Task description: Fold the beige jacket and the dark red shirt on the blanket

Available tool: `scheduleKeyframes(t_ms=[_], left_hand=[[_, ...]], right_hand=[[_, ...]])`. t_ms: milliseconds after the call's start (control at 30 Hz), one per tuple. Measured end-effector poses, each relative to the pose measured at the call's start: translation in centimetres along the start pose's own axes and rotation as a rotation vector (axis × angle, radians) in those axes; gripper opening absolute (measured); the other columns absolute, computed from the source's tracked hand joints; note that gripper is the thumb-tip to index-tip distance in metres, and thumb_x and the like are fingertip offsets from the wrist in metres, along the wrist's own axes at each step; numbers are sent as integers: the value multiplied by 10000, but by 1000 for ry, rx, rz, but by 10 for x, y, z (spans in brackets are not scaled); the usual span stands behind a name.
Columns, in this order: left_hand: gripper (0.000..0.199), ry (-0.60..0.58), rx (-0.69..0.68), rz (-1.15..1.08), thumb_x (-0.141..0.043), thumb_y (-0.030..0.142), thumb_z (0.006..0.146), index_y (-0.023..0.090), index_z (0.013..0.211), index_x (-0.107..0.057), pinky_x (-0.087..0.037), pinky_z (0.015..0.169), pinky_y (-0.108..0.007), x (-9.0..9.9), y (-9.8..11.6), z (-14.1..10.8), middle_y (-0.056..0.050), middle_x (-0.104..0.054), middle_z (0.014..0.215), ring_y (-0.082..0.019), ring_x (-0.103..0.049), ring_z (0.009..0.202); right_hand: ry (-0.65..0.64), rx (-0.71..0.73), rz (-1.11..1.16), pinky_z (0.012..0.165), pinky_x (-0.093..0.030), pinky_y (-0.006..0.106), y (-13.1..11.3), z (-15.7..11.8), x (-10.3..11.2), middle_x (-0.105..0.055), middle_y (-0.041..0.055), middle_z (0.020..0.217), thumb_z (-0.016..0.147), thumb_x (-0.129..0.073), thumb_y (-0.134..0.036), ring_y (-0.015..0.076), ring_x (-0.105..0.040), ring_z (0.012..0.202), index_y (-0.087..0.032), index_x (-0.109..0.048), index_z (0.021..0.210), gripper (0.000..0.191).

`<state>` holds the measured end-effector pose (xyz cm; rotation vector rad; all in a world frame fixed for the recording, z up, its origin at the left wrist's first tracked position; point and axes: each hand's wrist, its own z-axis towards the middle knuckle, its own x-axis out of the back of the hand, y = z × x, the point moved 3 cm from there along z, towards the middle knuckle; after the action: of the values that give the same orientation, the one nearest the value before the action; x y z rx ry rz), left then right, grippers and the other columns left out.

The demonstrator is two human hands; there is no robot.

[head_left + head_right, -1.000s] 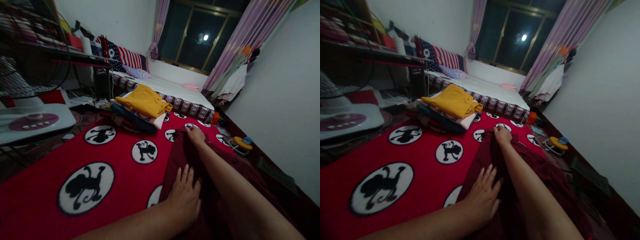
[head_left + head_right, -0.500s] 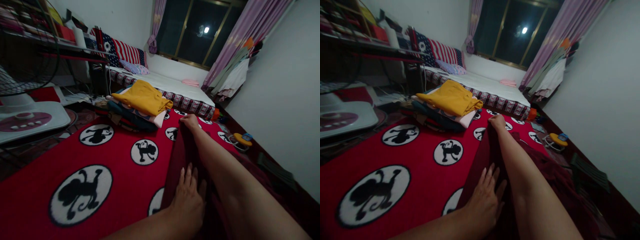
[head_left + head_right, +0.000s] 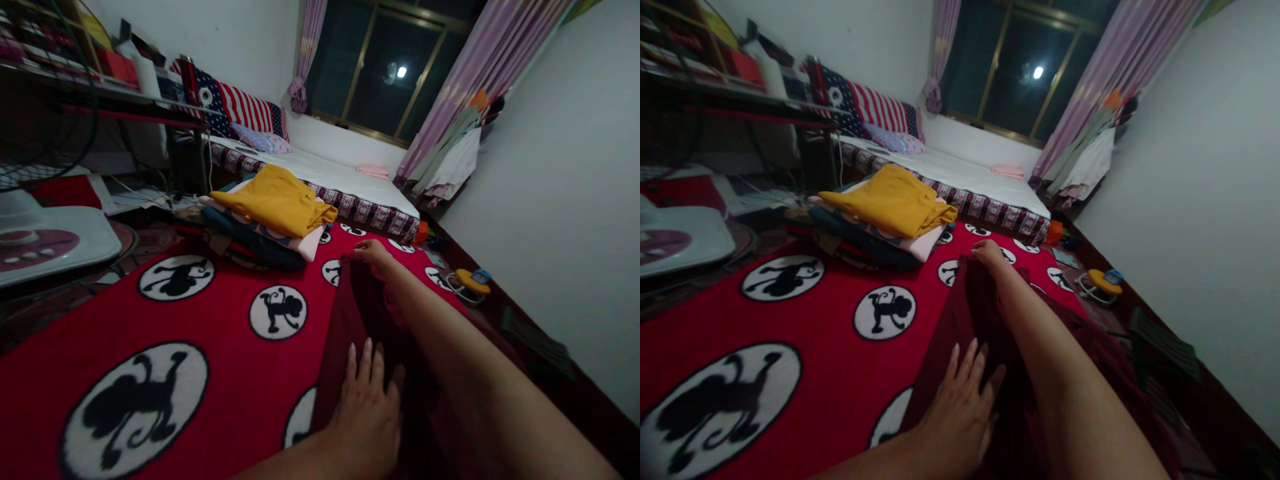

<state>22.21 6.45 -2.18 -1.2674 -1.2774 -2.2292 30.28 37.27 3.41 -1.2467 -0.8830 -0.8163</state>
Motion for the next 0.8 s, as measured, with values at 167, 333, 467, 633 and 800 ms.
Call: scheduleKeyframes(t_ms=[167,333,467,633,800], left_hand=[[570,-6,-8,21,-400,375,956,152,1475,-324,-145,1141,-623,1,1,0,-236,-190,1549,-379,-54,1437],[565,14,-15,33,-397,397,955,170,1469,-338,-162,1142,-617,-2,-2,1,-232,-220,1542,-374,-82,1438],[565,10,-13,24,-405,404,952,176,1465,-346,-151,1138,-627,-5,-3,1,-234,-218,1541,-378,-79,1438],[569,7,10,16,-417,409,945,197,1468,-344,-125,1150,-616,-3,-2,1,-204,-187,1559,-351,-71,1448],[609,38,72,90,-365,467,951,160,1476,-331,-96,1167,-590,0,-1,2,-179,-185,1567,-310,-74,1460]], right_hand=[[-6,-6,-53,720,-487,218,3,-12,3,-734,80,990,768,-617,-122,159,-675,832,-141,-664,1176,411],[29,14,-132,854,-459,250,3,-18,-3,-676,94,1187,684,-669,-101,201,-628,1048,-192,-606,1267,593],[66,-23,-164,793,-472,267,6,-15,-3,-739,93,924,703,-668,-157,219,-666,908,-154,-739,947,255],[188,-2,-109,888,-465,293,3,-20,-3,-692,120,1131,833,-509,-141,192,-635,1034,-126,-660,1135,338],[163,82,-55,952,-447,281,-10,-55,6,-645,125,1231,862,-562,-244,183,-607,1110,-117,-609,1219,382]])
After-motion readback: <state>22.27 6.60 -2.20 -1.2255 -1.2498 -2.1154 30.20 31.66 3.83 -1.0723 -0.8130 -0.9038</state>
